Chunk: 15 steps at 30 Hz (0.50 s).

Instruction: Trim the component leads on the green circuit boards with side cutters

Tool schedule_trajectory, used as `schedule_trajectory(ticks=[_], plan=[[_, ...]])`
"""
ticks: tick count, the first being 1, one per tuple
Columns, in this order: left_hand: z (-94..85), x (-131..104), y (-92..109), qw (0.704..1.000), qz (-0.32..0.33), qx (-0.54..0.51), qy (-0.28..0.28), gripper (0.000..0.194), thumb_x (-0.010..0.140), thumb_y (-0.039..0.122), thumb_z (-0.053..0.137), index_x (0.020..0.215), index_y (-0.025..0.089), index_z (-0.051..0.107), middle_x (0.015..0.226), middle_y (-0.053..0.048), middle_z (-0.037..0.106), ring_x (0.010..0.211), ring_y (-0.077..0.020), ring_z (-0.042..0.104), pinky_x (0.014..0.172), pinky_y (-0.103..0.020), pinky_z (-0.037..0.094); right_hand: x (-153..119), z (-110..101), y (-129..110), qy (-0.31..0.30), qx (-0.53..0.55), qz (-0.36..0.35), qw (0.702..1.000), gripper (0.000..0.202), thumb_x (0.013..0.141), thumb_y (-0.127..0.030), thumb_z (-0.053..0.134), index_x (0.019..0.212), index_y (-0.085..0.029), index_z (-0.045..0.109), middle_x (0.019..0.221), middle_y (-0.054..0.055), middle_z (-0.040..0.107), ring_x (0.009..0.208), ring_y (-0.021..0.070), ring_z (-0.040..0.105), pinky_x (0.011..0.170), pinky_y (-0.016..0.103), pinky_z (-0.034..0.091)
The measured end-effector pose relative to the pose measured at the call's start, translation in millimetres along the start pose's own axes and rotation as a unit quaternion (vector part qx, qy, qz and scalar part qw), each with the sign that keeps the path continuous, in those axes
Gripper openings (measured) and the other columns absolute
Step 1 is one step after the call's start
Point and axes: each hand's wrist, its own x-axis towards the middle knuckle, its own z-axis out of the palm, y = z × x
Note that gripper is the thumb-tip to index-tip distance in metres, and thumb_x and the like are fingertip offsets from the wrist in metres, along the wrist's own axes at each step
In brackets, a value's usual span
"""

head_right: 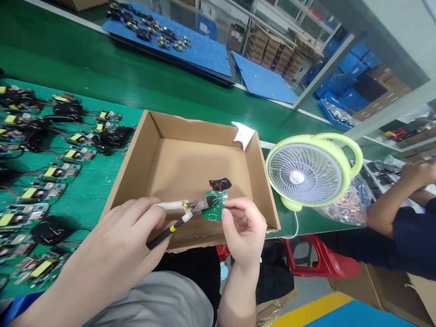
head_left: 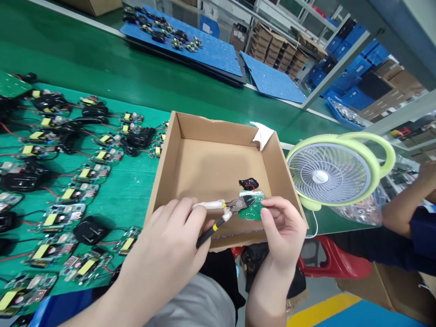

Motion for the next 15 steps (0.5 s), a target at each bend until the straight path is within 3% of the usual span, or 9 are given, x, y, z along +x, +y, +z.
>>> schedule_trajectory(ticks=[8, 15], plan=[[0.2, -0.1, 0.6, 1.0, 0.011, 0.018, 0.013, 0.01, 0.09, 0.011, 0.047, 0.09, 0.017, 0.055, 0.089, -0.009, 0.06, 0.08, -0.0281, 0.056, 0.069, -0.042, 0.045, -4.6, -1.9, 4.7, -0.022, -0.025, -0.019, 0.999, 0.011, 0.092, -0.014, 0.065, 0.096, -0.021, 0.073, 0.087, 0.004, 0.07, 0.074, 0.0153, 0.072, 0.064, 0.022, 0.064], [1.0, -0.7, 0.6, 1.0, 0.004, 0.013, 0.004, 0.012, 0.089, 0.01, 0.048, 0.087, 0.019, 0.056, 0.081, -0.006, 0.059, 0.075, -0.0261, 0.057, 0.067, -0.041, 0.044, -3.7, -1.0, 3.6, -0.026, -0.018, -0.043, 0.999, 0.016, 0.093, -0.011, 0.064, 0.098, -0.023, 0.073, 0.087, 0.003, 0.068, 0.074, 0.0141, 0.068, 0.061, 0.021, 0.061]])
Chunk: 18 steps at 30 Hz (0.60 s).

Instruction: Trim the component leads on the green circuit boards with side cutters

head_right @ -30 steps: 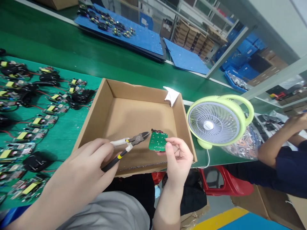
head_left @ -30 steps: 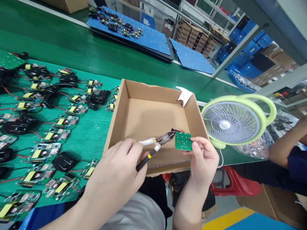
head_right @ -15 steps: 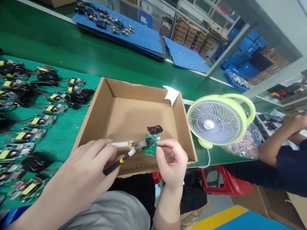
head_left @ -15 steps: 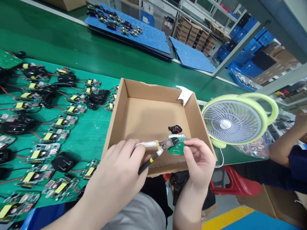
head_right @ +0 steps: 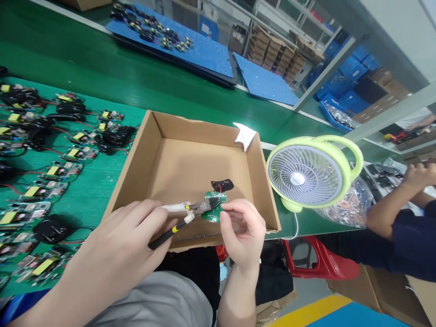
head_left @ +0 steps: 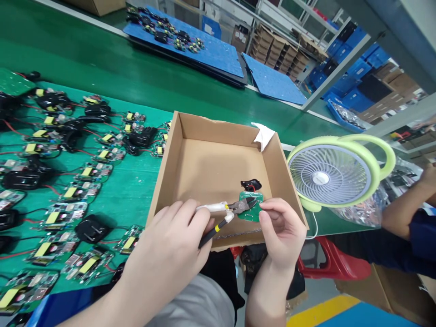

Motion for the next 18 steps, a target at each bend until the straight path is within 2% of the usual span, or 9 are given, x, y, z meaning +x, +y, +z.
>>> schedule_trajectory(ticks=[11, 18], plan=[[-0.6, 1.9, 2.3, 1.0, 0.004, 0.002, 0.004, 0.019, 0.083, 0.003, 0.046, 0.081, 0.019, 0.057, 0.073, -0.004, 0.057, 0.065, -0.0253, 0.062, 0.059, -0.039, 0.047, -0.8, -0.7, -0.9, -0.003, -0.002, -0.002, 1.0, 0.016, 0.093, -0.01, 0.064, 0.097, -0.022, 0.072, 0.086, 0.003, 0.067, 0.074, 0.0138, 0.067, 0.06, 0.021, 0.06], [0.5, 2.2, 2.3, 1.0, 0.005, 0.01, 0.003, 0.023, 0.082, 0.003, 0.042, 0.084, 0.021, 0.056, 0.071, -0.002, 0.057, 0.061, -0.0236, 0.063, 0.057, -0.037, 0.048, -0.6, 0.6, -0.6, -0.007, -0.017, 0.032, 0.999, 0.01, 0.092, -0.015, 0.065, 0.094, -0.021, 0.073, 0.085, 0.004, 0.069, 0.07, 0.015, 0.07, 0.058, 0.023, 0.062]])
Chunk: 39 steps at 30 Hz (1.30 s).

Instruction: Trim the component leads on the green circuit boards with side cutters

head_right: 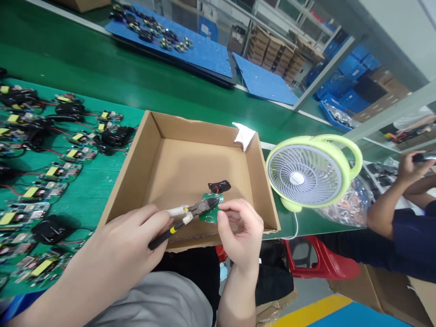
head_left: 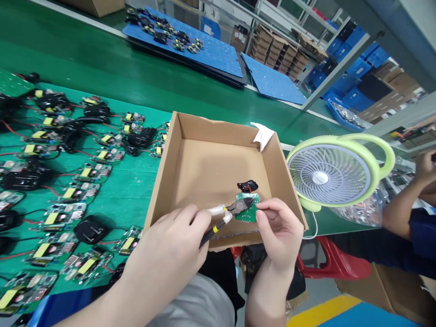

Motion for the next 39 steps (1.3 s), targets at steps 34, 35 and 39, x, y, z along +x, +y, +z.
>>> schedule_trajectory(ticks=[34, 35, 39], plan=[[2.2, 2.0, -3.4, 0.999, -0.04, -0.027, 0.016, 0.012, 0.088, 0.012, 0.043, 0.083, 0.022, 0.044, 0.082, -0.007, 0.056, 0.073, -0.0266, 0.058, 0.065, -0.04, 0.047, 6.5, -0.9, -2.2, 0.058, 0.137, 0.102, 0.984, 0.01, 0.087, -0.014, 0.071, 0.092, -0.022, 0.075, 0.075, 0.0, 0.076, 0.064, 0.0171, 0.076, 0.056, 0.023, 0.065], [1.8, 2.0, -3.4, 0.999, -0.04, -0.027, 0.016, 0.012, 0.088, 0.012, 0.043, 0.083, 0.022, 0.045, 0.082, -0.006, 0.056, 0.073, -0.0266, 0.057, 0.065, -0.04, 0.047, 6.1, -1.2, -2.0, 0.055, 0.139, 0.098, 0.984, 0.011, 0.087, -0.013, 0.071, 0.093, -0.022, 0.075, 0.074, 0.0, 0.076, 0.063, 0.0169, 0.076, 0.056, 0.023, 0.065], [0.9, 1.8, -3.4, 0.999, -0.036, -0.028, 0.016, 0.01, 0.088, 0.01, 0.045, 0.085, 0.02, 0.047, 0.083, -0.007, 0.056, 0.073, -0.0264, 0.056, 0.066, -0.039, 0.047, 4.4, -3.3, 0.2, 0.041, 0.149, 0.081, 0.985, 0.012, 0.088, -0.015, 0.071, 0.096, -0.023, 0.075, 0.074, 0.0, 0.075, 0.063, 0.017, 0.075, 0.057, 0.024, 0.065]])
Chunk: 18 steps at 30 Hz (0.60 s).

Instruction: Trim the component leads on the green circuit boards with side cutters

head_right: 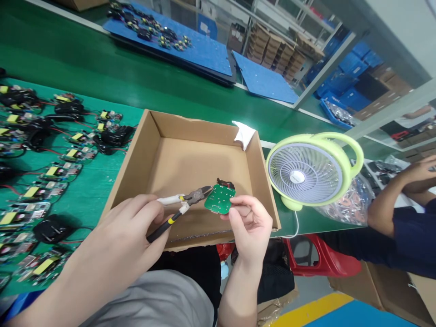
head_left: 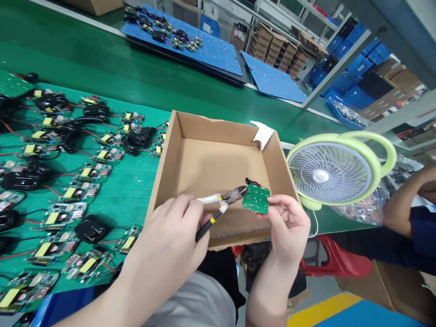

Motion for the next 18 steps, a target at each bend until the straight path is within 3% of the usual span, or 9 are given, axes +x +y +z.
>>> schedule_trajectory(ticks=[5, 12, 15, 18], plan=[[-0.1, 0.0, 0.1, 1.0, 0.0, -0.008, 0.001, 0.011, 0.088, 0.01, 0.046, 0.085, 0.02, 0.048, 0.084, -0.007, 0.056, 0.075, -0.0262, 0.056, 0.067, -0.039, 0.046, 0.4, -3.9, 1.0, 0.007, -0.002, 0.005, 1.0, 0.006, 0.087, -0.021, 0.074, 0.093, -0.022, 0.075, 0.082, 0.002, 0.074, 0.064, 0.0169, 0.073, 0.053, 0.024, 0.063], [0.3, 0.1, -0.1, 1.0, 0.003, -0.003, 0.01, 0.011, 0.088, 0.011, 0.045, 0.084, 0.021, 0.045, 0.083, -0.007, 0.056, 0.073, -0.026, 0.056, 0.065, -0.038, 0.047, 4.5, -2.8, 0.8, 0.007, 0.008, 0.046, 0.999, 0.012, 0.083, -0.019, 0.078, 0.081, -0.023, 0.067, 0.071, -0.003, 0.065, 0.058, 0.0113, 0.066, 0.054, 0.019, 0.06], [1.2, 0.0, -0.2, 1.0, 0.001, -0.005, 0.013, 0.012, 0.088, 0.012, 0.045, 0.083, 0.023, 0.043, 0.084, -0.007, 0.057, 0.074, -0.026, 0.057, 0.065, -0.039, 0.047, 6.8, -3.3, -0.8, 0.018, 0.057, 0.056, 0.997, 0.025, 0.08, -0.015, 0.08, 0.095, -0.027, 0.063, 0.086, -0.004, 0.067, 0.067, 0.0099, 0.068, 0.061, 0.018, 0.061], [2.1, -0.2, -0.1, 1.0, 0.0, -0.007, 0.015, 0.013, 0.086, 0.012, 0.046, 0.082, 0.023, 0.042, 0.083, -0.006, 0.056, 0.073, -0.0258, 0.056, 0.066, -0.039, 0.047, 8.6, -5.4, -2.3, 0.016, 0.08, 0.068, 0.994, 0.05, 0.08, -0.015, 0.08, 0.122, -0.032, 0.059, 0.101, 0.0, 0.068, 0.084, 0.014, 0.07, 0.072, 0.025, 0.063]])
